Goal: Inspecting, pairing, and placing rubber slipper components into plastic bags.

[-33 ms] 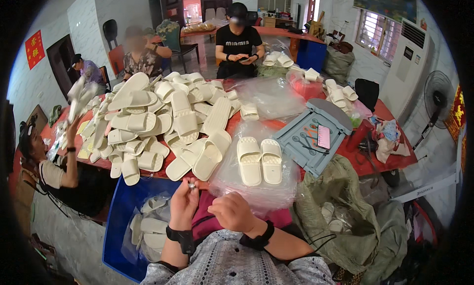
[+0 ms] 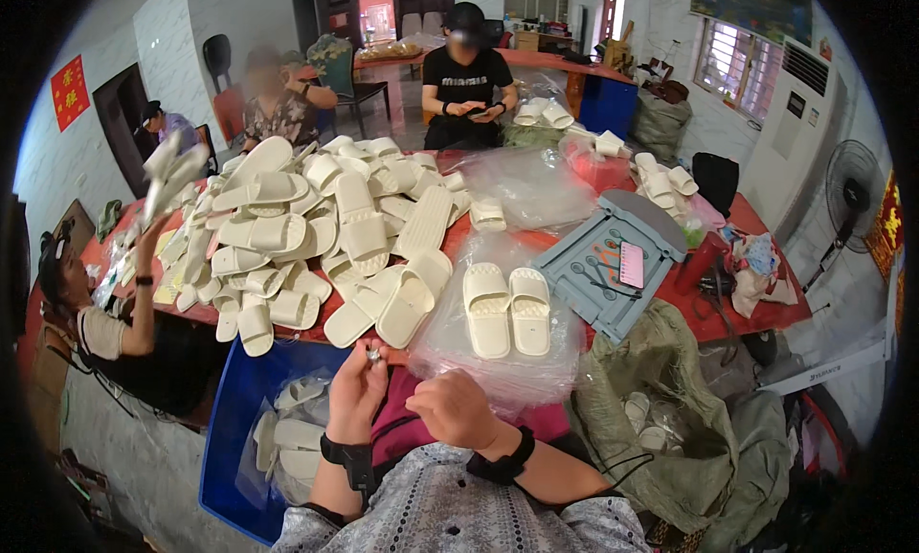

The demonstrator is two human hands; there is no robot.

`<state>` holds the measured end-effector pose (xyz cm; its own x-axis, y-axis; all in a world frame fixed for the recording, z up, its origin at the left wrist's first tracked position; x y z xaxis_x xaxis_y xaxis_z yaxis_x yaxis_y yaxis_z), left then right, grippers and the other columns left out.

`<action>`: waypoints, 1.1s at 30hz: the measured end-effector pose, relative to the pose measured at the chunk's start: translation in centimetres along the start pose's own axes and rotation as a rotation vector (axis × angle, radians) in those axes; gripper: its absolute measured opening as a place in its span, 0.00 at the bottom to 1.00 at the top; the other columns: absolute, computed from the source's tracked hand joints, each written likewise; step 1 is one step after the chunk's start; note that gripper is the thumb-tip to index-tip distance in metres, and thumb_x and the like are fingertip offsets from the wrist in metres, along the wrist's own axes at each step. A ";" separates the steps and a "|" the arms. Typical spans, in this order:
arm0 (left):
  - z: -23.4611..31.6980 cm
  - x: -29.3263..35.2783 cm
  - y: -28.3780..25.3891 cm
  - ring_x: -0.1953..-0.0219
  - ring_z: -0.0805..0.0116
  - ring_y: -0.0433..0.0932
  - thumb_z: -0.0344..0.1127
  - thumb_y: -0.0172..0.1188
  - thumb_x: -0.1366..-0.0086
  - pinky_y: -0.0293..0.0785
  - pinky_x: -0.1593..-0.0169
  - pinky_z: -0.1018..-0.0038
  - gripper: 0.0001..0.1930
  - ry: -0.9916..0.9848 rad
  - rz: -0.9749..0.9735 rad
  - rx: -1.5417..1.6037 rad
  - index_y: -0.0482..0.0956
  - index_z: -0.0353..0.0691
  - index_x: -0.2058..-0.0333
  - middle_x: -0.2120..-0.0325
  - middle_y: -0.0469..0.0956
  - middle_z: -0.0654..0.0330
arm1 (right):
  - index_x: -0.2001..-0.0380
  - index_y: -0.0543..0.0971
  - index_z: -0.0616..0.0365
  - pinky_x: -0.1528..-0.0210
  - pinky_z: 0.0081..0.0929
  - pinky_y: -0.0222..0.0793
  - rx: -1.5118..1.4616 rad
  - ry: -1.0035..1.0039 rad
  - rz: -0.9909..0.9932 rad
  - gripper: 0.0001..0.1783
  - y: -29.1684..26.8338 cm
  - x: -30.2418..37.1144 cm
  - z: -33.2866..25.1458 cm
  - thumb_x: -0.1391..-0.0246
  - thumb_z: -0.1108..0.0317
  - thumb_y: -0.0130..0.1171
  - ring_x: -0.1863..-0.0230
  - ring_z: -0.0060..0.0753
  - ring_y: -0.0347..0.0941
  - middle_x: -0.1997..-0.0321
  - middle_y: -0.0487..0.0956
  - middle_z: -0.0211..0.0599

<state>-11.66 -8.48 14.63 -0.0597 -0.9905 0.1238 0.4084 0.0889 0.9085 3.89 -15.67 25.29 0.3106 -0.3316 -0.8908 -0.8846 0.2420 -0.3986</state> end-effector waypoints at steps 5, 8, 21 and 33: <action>1.1 2.4 5.2 0.51 0.65 0.78 0.36 0.53 0.28 0.80 0.51 0.77 0.09 0.009 -0.142 -0.008 0.73 0.36 0.56 0.57 0.77 0.56 | 0.71 0.77 0.51 0.66 0.32 0.67 -0.003 0.095 0.011 0.12 -0.6 -1.0 1.0 0.59 0.78 0.67 0.69 0.34 0.75 0.71 0.79 0.28; 1.7 4.4 8.3 0.48 0.63 0.77 0.36 0.52 0.27 0.78 0.47 0.74 0.09 0.071 -0.202 -0.130 0.73 0.36 0.55 0.53 0.76 0.55 | 0.71 0.77 0.51 0.67 0.31 0.66 0.026 0.105 0.030 0.12 -1.2 -0.9 0.9 0.59 0.78 0.66 0.71 0.35 0.75 0.71 0.78 0.29; 4.8 18.0 24.0 0.64 0.46 0.81 0.28 0.58 0.33 0.83 0.60 0.56 0.09 0.327 -1.245 -0.068 0.81 0.24 0.66 0.60 0.73 0.43 | 0.71 0.76 0.54 0.67 0.33 0.65 0.079 0.152 0.009 0.08 -2.7 -0.1 1.2 0.55 0.77 0.62 0.71 0.39 0.73 0.72 0.78 0.34; 4.8 19.8 26.1 0.60 0.45 0.82 0.20 0.65 0.40 0.86 0.55 0.60 0.12 0.413 -1.448 0.141 0.79 0.21 0.58 0.56 0.76 0.38 | 0.71 0.76 0.51 0.66 0.32 0.65 0.123 0.189 0.025 0.10 -3.2 1.6 2.0 0.55 0.76 0.65 0.71 0.36 0.73 0.72 0.78 0.30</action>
<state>-6.60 -25.31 42.70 -0.0592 -0.1862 -0.9807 0.1336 -0.9751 0.1770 7.88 -15.18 24.74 0.2084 -0.4866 -0.8484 -0.8384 0.3579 -0.4112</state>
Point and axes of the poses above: each hand's wrist, its own x-axis away from the middle knuckle, its own y-axis out of the palm, z = x × y, the point moved 8 cm from there along -x, towards the middle knuckle
